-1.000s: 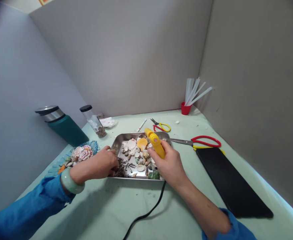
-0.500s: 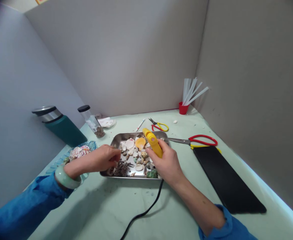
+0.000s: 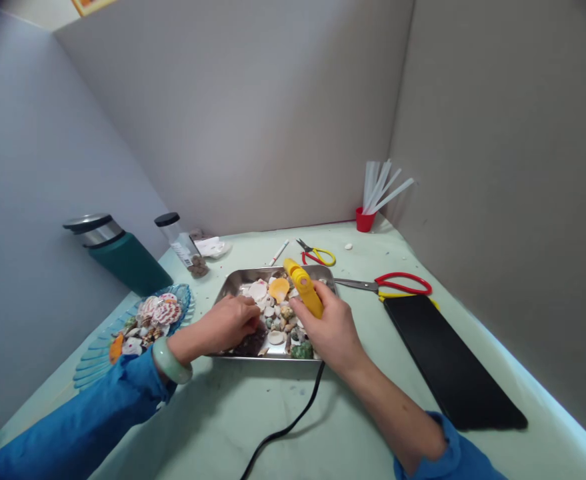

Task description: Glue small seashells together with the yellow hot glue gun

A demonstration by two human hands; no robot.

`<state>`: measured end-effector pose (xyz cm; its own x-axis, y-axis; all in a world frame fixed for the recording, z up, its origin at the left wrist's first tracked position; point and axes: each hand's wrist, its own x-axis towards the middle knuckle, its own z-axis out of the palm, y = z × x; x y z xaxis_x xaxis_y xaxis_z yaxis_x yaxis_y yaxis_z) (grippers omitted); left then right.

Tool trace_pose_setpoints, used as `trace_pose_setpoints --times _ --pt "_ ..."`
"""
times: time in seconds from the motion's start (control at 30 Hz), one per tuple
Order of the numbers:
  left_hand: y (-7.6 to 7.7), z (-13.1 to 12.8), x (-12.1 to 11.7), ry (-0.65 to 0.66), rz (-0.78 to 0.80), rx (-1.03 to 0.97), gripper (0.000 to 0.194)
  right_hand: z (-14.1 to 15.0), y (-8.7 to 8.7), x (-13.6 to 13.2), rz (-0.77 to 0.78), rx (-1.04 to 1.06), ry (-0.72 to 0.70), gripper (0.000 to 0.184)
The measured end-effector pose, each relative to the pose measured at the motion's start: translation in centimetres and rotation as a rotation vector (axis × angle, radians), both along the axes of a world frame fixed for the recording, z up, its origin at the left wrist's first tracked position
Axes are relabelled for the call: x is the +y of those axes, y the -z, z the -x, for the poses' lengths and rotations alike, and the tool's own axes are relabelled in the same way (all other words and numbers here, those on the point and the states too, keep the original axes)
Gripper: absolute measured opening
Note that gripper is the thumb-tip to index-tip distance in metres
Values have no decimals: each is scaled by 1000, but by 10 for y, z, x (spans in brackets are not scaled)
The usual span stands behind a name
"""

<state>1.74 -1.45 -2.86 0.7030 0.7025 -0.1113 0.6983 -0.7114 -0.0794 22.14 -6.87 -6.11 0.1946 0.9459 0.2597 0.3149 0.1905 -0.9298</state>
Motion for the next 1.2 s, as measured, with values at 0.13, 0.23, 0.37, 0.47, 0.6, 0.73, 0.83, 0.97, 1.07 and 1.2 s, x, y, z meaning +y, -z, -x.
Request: trace_pose_setpoints --times 0.13,0.23,0.37,0.47,0.6,0.73,0.83,0.97,1.07,1.2 --pt "0 5 1 -26 -9 -16 15 0 0 0 4 14 -14 41" --pt "0 8 1 -54 -2 -34 16 0 0 0 4 14 -19 40" --pt "2 8 0 -63 29 -50 18 -1 0 0 6 0 1 40" --pt "5 5 -1 -76 60 -59 19 -1 0 0 11 5 1 41" --pt "1 8 2 -108 99 -110 21 0 -1 1 16 10 -10 41" --pt "-9 18 7 -170 136 -201 24 0 -1 0 17 0 -3 40" --pt "-11 23 8 -224 216 -322 19 1 -1 -1 16 -11 5 37" --pt "-3 20 4 -335 350 -659 12 0 -2 -1 23 -14 -10 36" --pt "5 15 0 -382 398 -822 8 -2 -4 -1 45 -17 -21 36" --pt "10 8 -4 -422 614 -1096 10 1 -11 -3 81 67 -110 35"
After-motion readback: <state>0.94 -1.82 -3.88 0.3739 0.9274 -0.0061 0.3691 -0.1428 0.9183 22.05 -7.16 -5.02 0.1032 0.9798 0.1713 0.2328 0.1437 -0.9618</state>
